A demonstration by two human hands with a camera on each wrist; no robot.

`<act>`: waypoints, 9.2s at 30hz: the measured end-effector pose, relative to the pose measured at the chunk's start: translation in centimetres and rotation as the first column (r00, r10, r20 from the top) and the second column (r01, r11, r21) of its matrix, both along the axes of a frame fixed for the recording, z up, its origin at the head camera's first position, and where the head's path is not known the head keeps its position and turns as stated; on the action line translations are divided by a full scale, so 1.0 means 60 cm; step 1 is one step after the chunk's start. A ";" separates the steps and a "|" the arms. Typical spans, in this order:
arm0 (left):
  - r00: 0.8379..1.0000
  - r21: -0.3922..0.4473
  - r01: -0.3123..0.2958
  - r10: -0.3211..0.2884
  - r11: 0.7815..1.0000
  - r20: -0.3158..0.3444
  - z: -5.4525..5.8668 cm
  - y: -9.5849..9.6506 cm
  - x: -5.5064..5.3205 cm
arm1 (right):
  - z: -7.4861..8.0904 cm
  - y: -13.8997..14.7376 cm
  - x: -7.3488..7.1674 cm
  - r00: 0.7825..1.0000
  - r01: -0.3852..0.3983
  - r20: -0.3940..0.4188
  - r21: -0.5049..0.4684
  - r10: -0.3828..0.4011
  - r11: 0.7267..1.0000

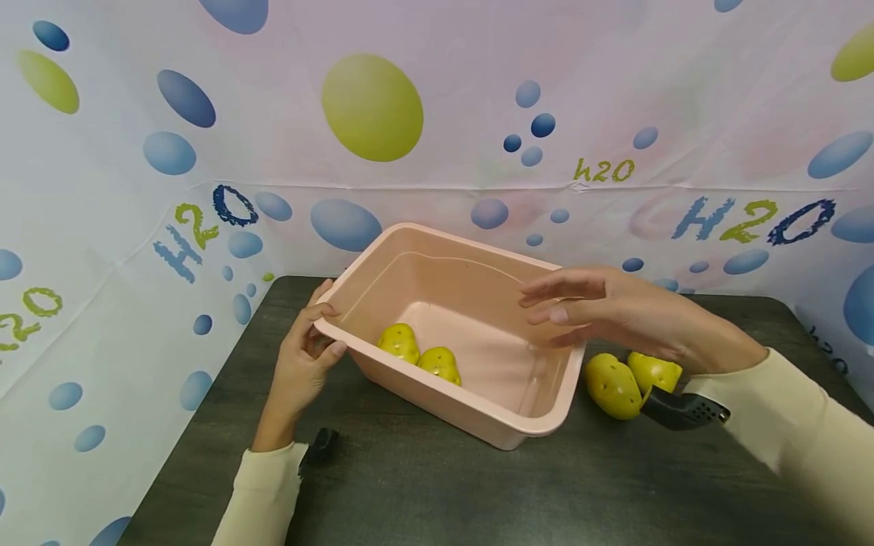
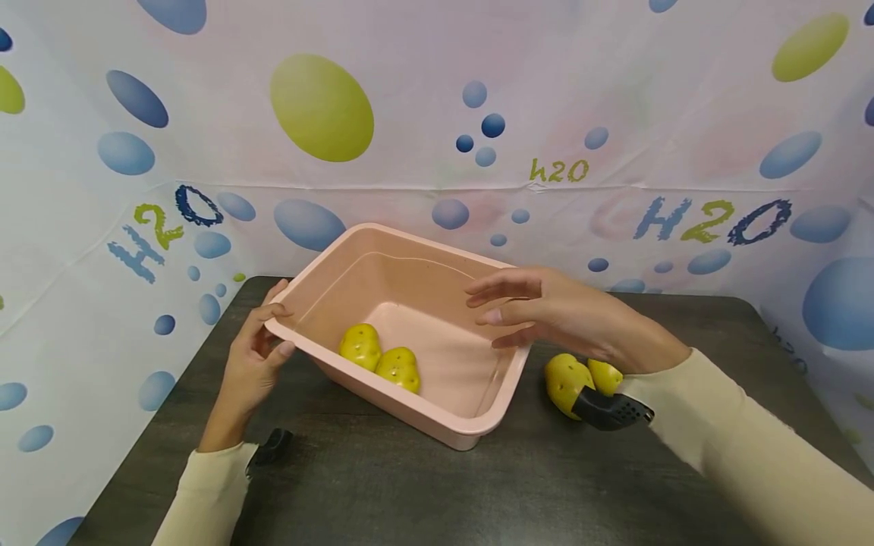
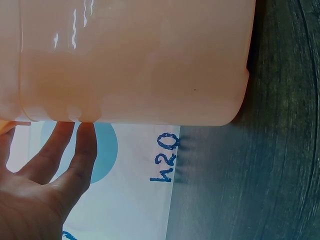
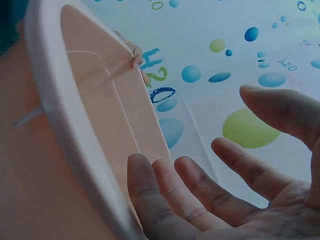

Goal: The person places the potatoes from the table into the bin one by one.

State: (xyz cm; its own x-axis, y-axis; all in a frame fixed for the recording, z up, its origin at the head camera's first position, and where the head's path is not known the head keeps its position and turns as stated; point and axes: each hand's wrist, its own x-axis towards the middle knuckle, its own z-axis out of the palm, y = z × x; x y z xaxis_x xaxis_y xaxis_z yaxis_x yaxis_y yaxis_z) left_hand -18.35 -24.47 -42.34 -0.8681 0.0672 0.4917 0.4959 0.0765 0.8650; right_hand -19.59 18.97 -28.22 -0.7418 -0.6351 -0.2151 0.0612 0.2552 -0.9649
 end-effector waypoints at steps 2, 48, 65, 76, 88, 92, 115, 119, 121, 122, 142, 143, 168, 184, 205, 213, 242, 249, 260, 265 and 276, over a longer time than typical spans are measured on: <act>1.000 0.000 -0.002 0.002 1.000 0.003 0.001 0.001 0.000 | -0.002 0.012 0.005 1.000 0.018 -0.007 0.000 -0.018 1.000; 1.000 -0.021 -0.017 0.017 1.000 0.003 0.001 0.002 0.001 | -0.192 0.257 0.065 0.926 0.376 0.024 -0.107 -0.376 0.920; 1.000 -0.017 -0.006 0.006 1.000 -0.010 0.002 0.001 0.000 | -0.231 0.281 0.079 0.840 0.535 -0.073 -0.054 -0.537 0.843; 1.000 -0.029 -0.023 0.023 0.999 0.009 0.003 0.002 0.001 | -0.257 0.249 0.078 0.733 0.674 -0.282 0.185 -0.619 0.715; 1.000 -0.038 -0.027 0.027 0.999 0.009 0.004 0.002 0.002 | -0.277 0.222 0.065 0.730 0.684 -0.253 0.280 -0.635 0.674; 1.000 -0.032 -0.021 0.021 0.999 0.009 0.003 0.002 0.002 | -0.279 0.217 0.055 0.736 0.676 -0.216 0.296 -0.642 0.675; 1.000 -0.019 0.001 -0.001 1.000 0.005 0.004 0.002 0.001 | -0.287 0.199 0.027 0.792 0.611 -0.272 0.341 -0.547 0.715; 1.000 -0.022 -0.001 0.001 1.000 0.009 0.005 0.003 0.001 | -0.288 0.200 0.023 0.787 0.616 -0.302 0.340 -0.538 0.711; 1.000 -0.021 0.001 -0.001 1.000 0.010 0.005 0.003 0.001 | -0.288 0.202 0.020 0.787 0.615 -0.304 0.336 -0.537 0.713; 1.000 -0.022 0.001 -0.001 1.000 0.009 0.005 0.003 0.001 | -0.288 0.203 0.019 0.786 0.617 -0.306 0.337 -0.536 0.712; 1.000 -0.016 0.002 -0.002 1.000 0.008 0.002 0.002 0.000 | -0.293 0.201 0.014 0.769 0.619 -0.454 0.354 -0.450 0.701; 1.000 -0.017 0.003 -0.003 1.000 0.010 0.003 0.002 0.000 | -0.292 0.202 0.014 0.771 0.616 -0.456 0.360 -0.444 0.700; 0.999 -0.027 -0.021 0.022 0.999 0.033 0.003 0.000 0.000 | -0.251 0.212 0.031 0.804 0.559 -0.479 0.408 -0.352 0.722; 0.999 -0.042 -0.031 0.033 0.999 0.040 0.004 0.000 0.002 | -0.205 0.209 0.046 0.847 0.474 -0.447 0.388 -0.289 0.790; 0.999 -0.028 -0.015 0.016 0.999 0.029 0.002 0.002 0.001 | -0.151 0.200 0.064 0.911 0.306 -0.378 0.351 -0.165 0.885; 1.000 -0.016 -0.005 0.005 1.000 0.015 0.001 0.001 0.001 | -0.117 0.192 0.054 0.956 0.206 -0.271 0.335 -0.115 0.919; 1.000 -0.016 -0.010 0.010 1.000 0.013 0.001 -0.001 0.000 | -0.041 0.152 -0.007 0.983 -0.181 0.001 0.026 0.181 0.983; 1.000 -0.011 -0.009 0.009 1.000 0.012 0.002 -0.001 0.000 | -0.017 0.101 -0.027 0.981 -0.191 0.020 0.017 0.191 0.981; 1.000 -0.002 -0.006 0.006 1.000 0.015 0.004 -0.002 -0.001 | 0.023 0.019 -0.060 0.987 -0.148 0.071 0.016 0.146 0.989; 1.000 0.001 0.000 0.000 1.000 0.011 0.003 -0.002 -0.001 | 0.031 -0.021 -0.076 0.986 -0.124 0.114 0.010 0.122 0.992; 1.000 0.000 0.004 -0.004 1.000 0.014 0.002 0.000 -0.002 | 0.004 -0.114 -0.116 0.975 -0.016 0.222 -0.072 0.031 0.997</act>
